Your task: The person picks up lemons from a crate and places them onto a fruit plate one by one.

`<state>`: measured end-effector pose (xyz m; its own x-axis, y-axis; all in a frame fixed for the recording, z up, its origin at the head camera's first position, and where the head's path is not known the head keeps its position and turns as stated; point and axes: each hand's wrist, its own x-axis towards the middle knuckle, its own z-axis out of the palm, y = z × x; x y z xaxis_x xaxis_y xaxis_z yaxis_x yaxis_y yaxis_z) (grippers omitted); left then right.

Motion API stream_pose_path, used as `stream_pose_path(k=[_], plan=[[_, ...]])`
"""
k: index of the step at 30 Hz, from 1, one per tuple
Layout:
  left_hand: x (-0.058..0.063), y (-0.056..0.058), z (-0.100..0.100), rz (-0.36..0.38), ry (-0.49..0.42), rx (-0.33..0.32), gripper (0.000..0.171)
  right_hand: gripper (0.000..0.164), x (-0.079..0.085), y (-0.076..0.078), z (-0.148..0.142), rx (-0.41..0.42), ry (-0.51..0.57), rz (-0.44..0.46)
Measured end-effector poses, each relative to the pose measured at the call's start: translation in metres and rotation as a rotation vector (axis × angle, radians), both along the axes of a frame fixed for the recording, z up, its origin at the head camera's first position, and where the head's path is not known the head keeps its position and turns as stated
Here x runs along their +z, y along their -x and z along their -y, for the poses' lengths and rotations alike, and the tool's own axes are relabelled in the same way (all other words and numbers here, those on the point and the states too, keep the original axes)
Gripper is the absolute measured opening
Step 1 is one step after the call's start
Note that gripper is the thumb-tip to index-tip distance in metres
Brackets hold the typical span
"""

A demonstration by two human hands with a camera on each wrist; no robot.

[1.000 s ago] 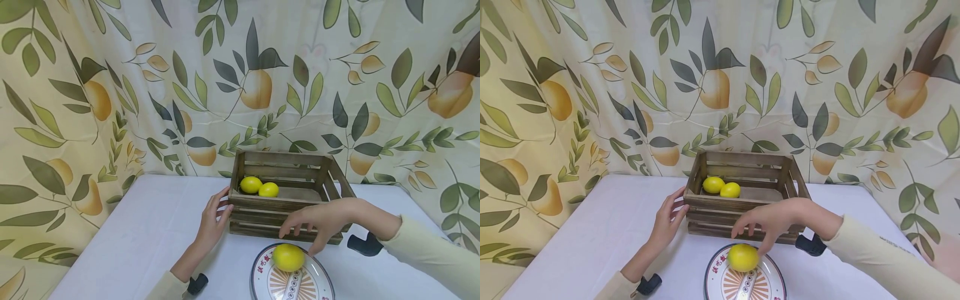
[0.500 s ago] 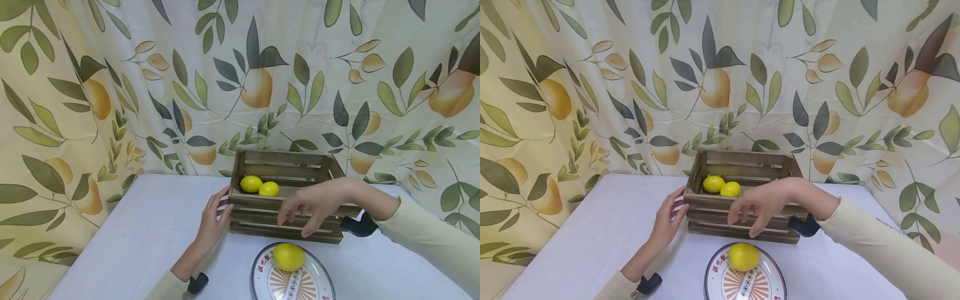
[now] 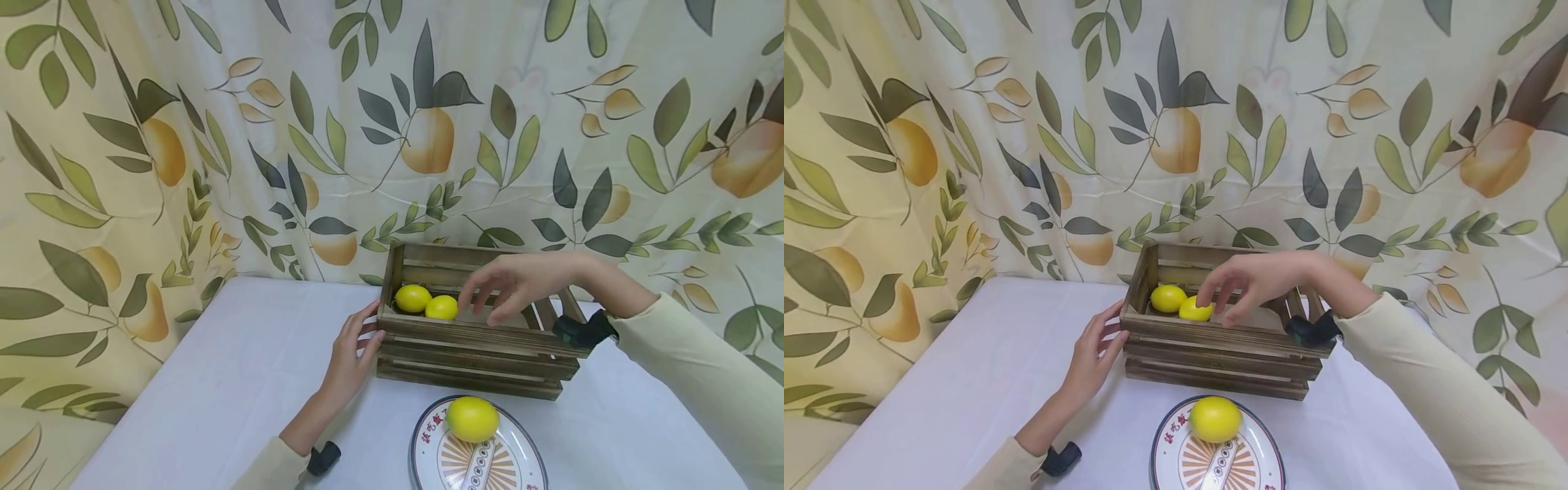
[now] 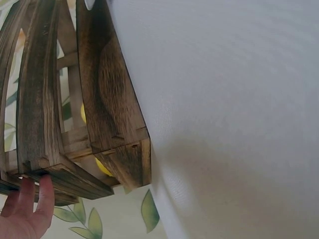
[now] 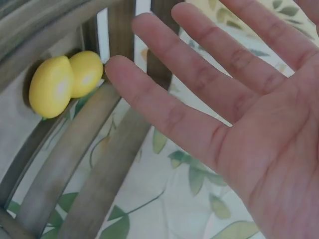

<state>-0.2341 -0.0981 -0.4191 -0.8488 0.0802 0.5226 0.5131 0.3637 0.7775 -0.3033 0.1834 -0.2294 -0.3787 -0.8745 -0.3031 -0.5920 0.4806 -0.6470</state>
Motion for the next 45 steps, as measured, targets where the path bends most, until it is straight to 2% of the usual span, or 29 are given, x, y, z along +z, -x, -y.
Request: stream_pose_path(k=[5,14,23,34,41,45], plan=[[0.0,0.001,0.001,-0.009,-0.011,-0.012,0.051,0.039,-0.005,0.015,0.0,-0.01,0.027,0.018],[-0.001,0.002,0.002,-0.018,-0.01,-0.021,0.05,0.038,-0.018,0.04,-0.001,-0.027,0.071,-0.042],[-0.002,0.003,0.002,-0.002,-0.013,-0.026,0.05,0.039,-0.03,0.06,0.006,-0.106,0.081,-0.081],[-0.001,0.005,0.005,-0.025,0.006,-0.02,0.052,0.043,-0.048,0.08,0.017,-0.15,0.068,-0.066],[-0.003,0.006,0.005,-0.007,-0.006,-0.025,0.051,0.039,-0.059,0.091,0.023,-0.204,0.019,0.01],[-0.004,0.006,0.004,-0.011,-0.023,-0.032,0.05,0.04,-0.064,0.096,0.026,-0.224,-0.006,0.013]])
